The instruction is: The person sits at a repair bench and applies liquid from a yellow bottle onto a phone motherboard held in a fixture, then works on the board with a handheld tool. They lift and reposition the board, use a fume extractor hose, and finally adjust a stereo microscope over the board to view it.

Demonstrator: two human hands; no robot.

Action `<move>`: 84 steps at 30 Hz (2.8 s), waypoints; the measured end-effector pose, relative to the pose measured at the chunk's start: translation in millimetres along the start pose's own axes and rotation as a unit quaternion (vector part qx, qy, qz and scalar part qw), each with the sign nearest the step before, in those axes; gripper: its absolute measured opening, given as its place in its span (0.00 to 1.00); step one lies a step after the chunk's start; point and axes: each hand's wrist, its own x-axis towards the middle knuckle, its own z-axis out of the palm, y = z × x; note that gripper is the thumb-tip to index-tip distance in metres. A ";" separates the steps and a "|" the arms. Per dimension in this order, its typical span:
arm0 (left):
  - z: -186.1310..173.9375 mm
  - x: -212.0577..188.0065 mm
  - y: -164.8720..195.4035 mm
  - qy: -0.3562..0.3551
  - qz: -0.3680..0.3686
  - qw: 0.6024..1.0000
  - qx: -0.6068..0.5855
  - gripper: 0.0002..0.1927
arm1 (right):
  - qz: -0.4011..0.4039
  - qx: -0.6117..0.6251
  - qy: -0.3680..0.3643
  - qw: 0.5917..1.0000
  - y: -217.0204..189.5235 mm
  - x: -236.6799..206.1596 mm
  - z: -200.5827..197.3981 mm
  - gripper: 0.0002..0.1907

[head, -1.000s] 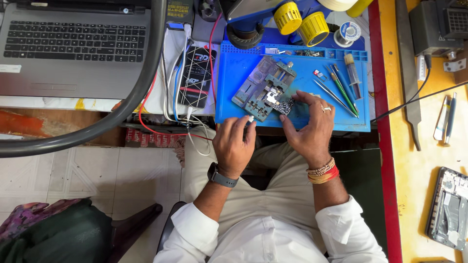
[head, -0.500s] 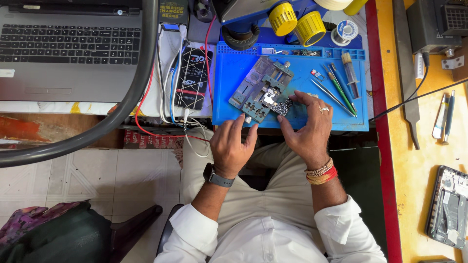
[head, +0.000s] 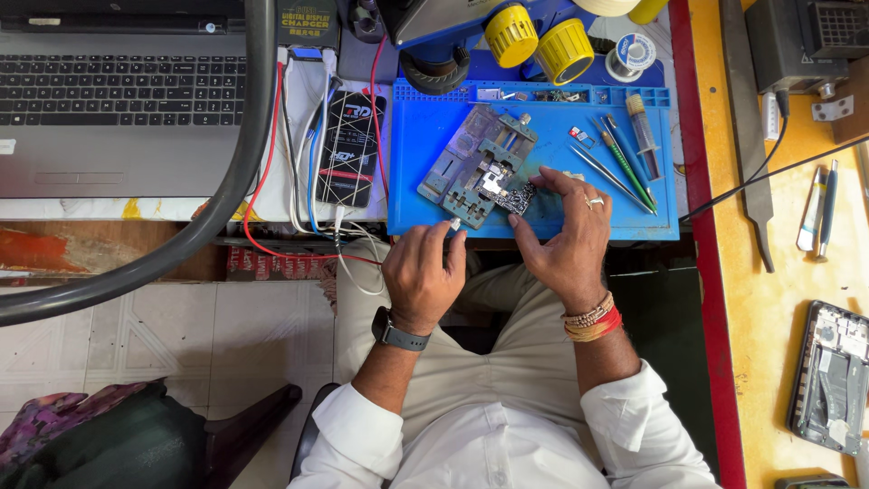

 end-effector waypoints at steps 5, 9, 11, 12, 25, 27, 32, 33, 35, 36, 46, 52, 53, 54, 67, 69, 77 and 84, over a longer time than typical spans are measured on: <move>1.8 -1.5 -2.1 -0.004 0.006 1.000 0.025 0.08 | 0.002 0.003 0.001 1.000 -0.5 -0.1 -0.1 0.34; 2.6 -2.8 -2.6 -0.001 0.007 1.000 0.020 0.09 | 0.003 0.002 -0.001 1.000 -0.7 0.0 -0.3 0.34; 2.6 -2.6 -2.8 0.000 0.008 1.000 0.021 0.09 | 0.004 0.003 -0.001 1.000 -0.7 0.2 -0.1 0.34; 2.5 -2.7 -2.8 0.003 0.010 1.000 0.018 0.09 | 0.004 0.003 -0.001 1.000 -0.8 0.2 0.0 0.34; 2.0 -2.8 4.0 0.000 -0.006 1.000 -0.014 0.11 | 0.002 0.004 0.006 1.000 0.7 -1.2 1.5 0.34; 0.2 -0.9 4.3 0.007 -0.013 1.000 -0.016 0.13 | 0.002 0.002 0.007 1.000 0.8 -1.2 1.5 0.34; -1.4 0.5 3.9 -0.004 -0.023 1.000 0.012 0.09 | 0.003 0.004 0.005 1.000 1.0 -0.8 1.6 0.34; -1.1 0.2 4.2 -0.005 -0.025 1.000 0.007 0.09 | 0.003 0.003 0.005 1.000 1.1 -0.8 1.6 0.34; 0.1 -0.3 4.7 -0.008 -0.028 1.000 -0.001 0.08 | 0.003 0.003 0.005 1.000 1.2 -0.6 1.7 0.34; 0.4 -0.3 4.7 -0.008 -0.027 1.000 -0.001 0.08 | 0.003 0.002 0.004 1.000 1.1 -0.7 1.8 0.34; -1.5 -0.4 2.6 -0.007 -0.028 0.999 0.016 0.12 | 0.001 0.002 0.005 1.000 1.2 -1.2 1.4 0.34; 0.1 -0.8 2.2 -0.002 -0.027 1.000 0.012 0.10 | 0.000 0.004 0.007 1.000 0.7 -1.2 1.5 0.34; 0.0 -0.4 2.3 -0.004 -0.025 1.000 0.013 0.09 | 0.000 0.003 0.007 1.000 0.6 -1.3 1.5 0.34; 0.0 0.3 2.1 -0.003 -0.018 1.000 0.020 0.08 | 0.000 0.002 0.007 1.000 0.4 -1.3 1.5 0.34; 1.1 0.5 -3.5 -0.004 0.030 0.999 0.032 0.09 | 0.007 0.002 0.005 1.000 0.7 -2.0 2.1 0.33; 2.1 1.7 -3.7 -0.001 0.036 0.999 0.041 0.10 | 0.007 0.003 0.005 1.000 0.4 -2.2 1.8 0.33; 0.6 0.0 -2.2 -0.008 0.017 0.999 0.029 0.09 | 0.003 -0.004 0.005 1.000 -1.2 -1.4 1.5 0.32; 2.0 1.2 -2.2 -0.003 0.023 0.999 0.034 0.12 | 0.005 0.003 0.010 1.000 -2.1 -1.7 1.1 0.32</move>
